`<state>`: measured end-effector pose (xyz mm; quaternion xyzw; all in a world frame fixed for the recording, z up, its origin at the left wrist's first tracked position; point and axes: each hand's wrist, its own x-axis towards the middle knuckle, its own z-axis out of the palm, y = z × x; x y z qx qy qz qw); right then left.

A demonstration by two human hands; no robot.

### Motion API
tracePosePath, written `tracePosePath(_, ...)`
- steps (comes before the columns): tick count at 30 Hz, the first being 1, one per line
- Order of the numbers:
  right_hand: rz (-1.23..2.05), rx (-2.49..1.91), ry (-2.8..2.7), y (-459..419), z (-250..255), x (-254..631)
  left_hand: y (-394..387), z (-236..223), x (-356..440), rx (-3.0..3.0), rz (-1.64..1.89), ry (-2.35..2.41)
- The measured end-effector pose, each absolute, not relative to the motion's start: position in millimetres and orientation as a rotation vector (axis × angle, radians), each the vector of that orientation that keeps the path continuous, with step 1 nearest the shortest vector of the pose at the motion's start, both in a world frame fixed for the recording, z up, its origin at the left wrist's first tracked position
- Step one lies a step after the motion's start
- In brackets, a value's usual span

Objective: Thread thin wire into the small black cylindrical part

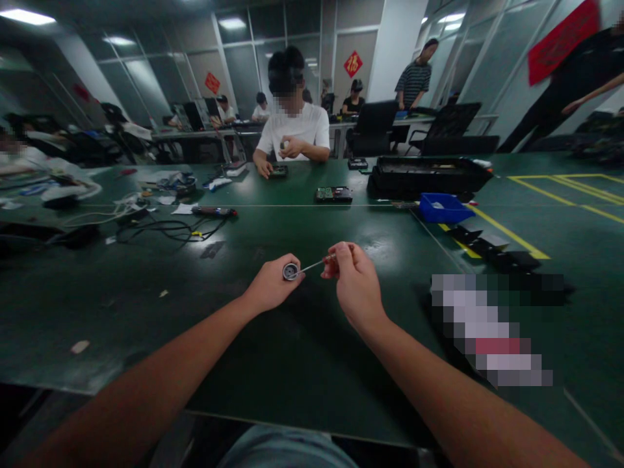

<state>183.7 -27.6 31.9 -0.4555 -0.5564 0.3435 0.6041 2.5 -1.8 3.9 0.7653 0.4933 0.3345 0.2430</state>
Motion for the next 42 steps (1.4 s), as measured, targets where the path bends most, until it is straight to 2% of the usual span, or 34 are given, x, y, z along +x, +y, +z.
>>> tracePosePath(3, 0.802, -1.014, -1.211, -23, 30, 185, -1, 4, 3, 2.071, 0.907, 1.352)
tracePosePath(9, 0.495, -1.15, -1.525, -36, 31, 180, -1, 3, 2, 2.069, 0.92, 1.364)
tracePosePath(21, 0.145, -1.203, -1.84, -43, 37, 186, 0, 3, 1, 2.098, 0.871, 1.407)
tracePosePath(27, 0.206, -1.001, -1.99, -44, 39, 186, 1, 0, 0, 2.093, 0.893, 1.418)
tracePosePath(31, 0.257, -1.069, -1.942, -45, 39, 185, 0, 1, 1, 2.1, 0.863, 1.426)
tracePosePath(42, 1.008, -0.981, -1.203, -19, 26, 184, 1, 3, -1, 2.092, 0.942, 1.373)
